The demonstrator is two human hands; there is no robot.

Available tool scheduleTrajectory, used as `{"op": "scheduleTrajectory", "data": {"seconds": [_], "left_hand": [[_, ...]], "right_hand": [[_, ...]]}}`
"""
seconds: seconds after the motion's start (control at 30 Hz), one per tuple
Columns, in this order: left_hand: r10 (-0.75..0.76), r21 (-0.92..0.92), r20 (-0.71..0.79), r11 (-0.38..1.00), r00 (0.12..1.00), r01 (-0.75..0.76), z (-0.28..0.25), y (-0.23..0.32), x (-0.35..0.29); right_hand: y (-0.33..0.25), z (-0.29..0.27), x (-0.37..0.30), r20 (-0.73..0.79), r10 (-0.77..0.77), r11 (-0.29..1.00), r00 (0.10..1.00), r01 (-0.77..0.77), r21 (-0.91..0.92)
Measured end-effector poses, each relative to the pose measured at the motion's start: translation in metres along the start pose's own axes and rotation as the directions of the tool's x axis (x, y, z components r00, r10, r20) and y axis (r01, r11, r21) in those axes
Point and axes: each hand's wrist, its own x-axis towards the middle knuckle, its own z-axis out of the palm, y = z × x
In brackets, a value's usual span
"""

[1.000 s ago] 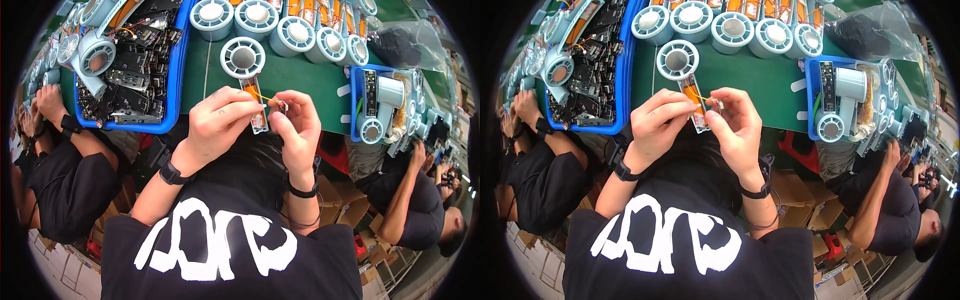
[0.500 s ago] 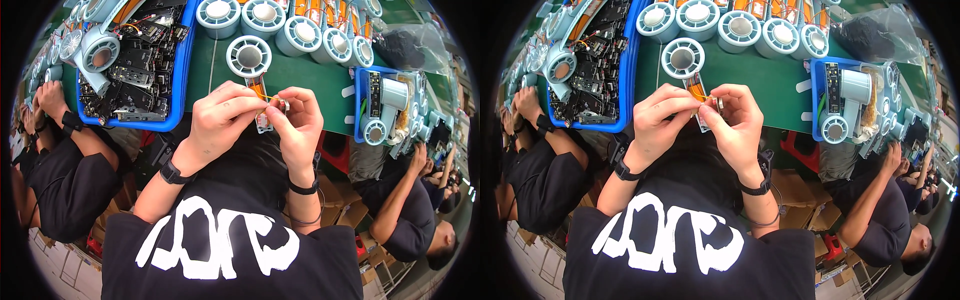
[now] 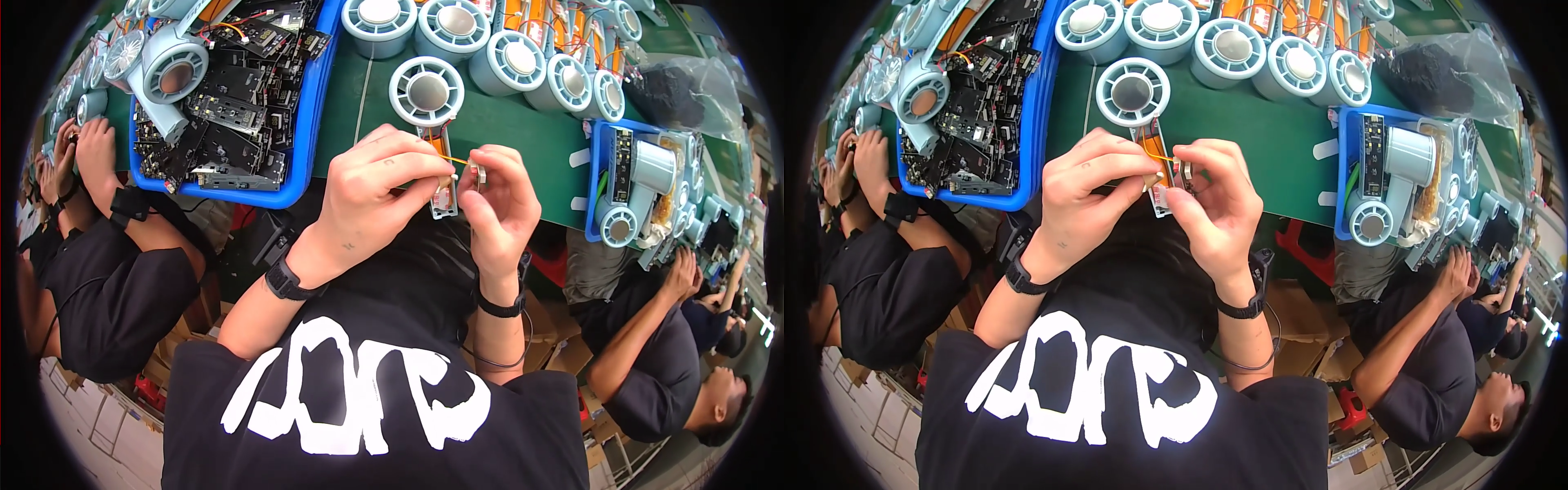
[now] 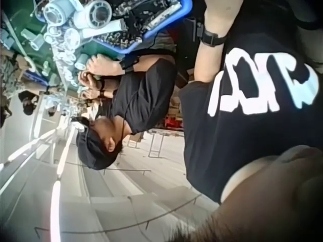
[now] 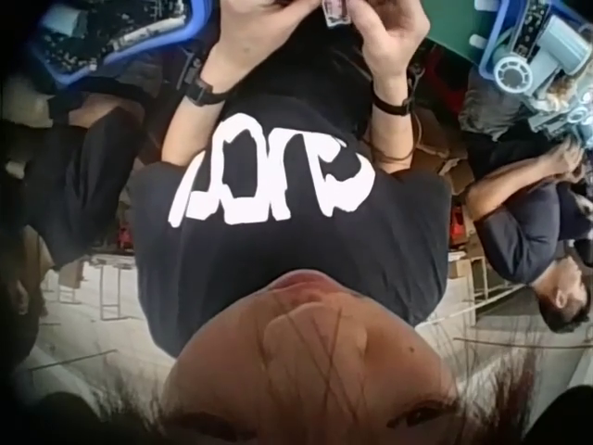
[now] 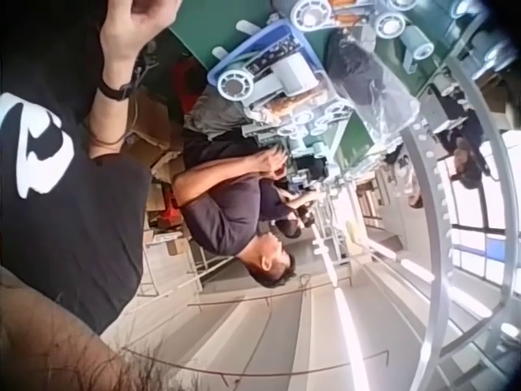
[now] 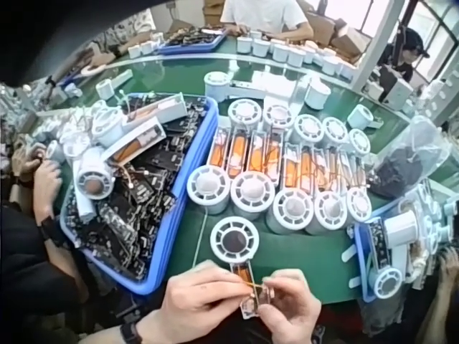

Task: The person picks up a circuit board from a tray, connects a wire to it by hand, and fits the board into a handheld fan housing. After pressing the components together, the person places the assembled fan onto the table and reaches for another circuit board.

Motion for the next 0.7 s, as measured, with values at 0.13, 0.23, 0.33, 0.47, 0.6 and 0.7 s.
{"op": "scheduleTrajectory", "data": {"seconds": [0.13,0.23,0.33,0.47,0.6,0.7], "left_hand": [[0.041,0.086,-0.05,0.996,0.998,-0.036,0.002,0.003,0.001],[0.102,0.161,-0.102,0.983,0.99,-0.085,0.007,0.003,0.0],[0.155,0.226,-0.124,0.966,0.98,-0.125,0.01,0.004,-0.001],[0.236,0.303,-0.13,0.934,0.963,-0.188,0.014,0.0,-0.001],[0.325,0.36,-0.143,0.897,0.935,-0.257,0.016,-0.006,-0.002],[0.347,0.384,-0.136,0.882,0.928,-0.274,0.015,-0.007,-0.003]], "right_hand": [[0.002,0.0,-0.006,-0.033,-0.013,1.0,0.999,0.013,-0.001],[0.005,0.0,-0.008,-0.082,-0.038,0.998,0.996,0.042,0.043],[0.009,-0.004,-0.01,-0.005,-0.156,0.983,0.988,0.155,-0.104],[0.01,0.002,-0.016,-0.084,-0.122,0.992,0.989,0.118,-0.048],[0.008,0.01,-0.018,-0.144,-0.06,0.996,0.988,0.069,0.057],[0.01,0.012,-0.021,-0.159,-0.065,0.995,0.985,0.075,0.063]]}}
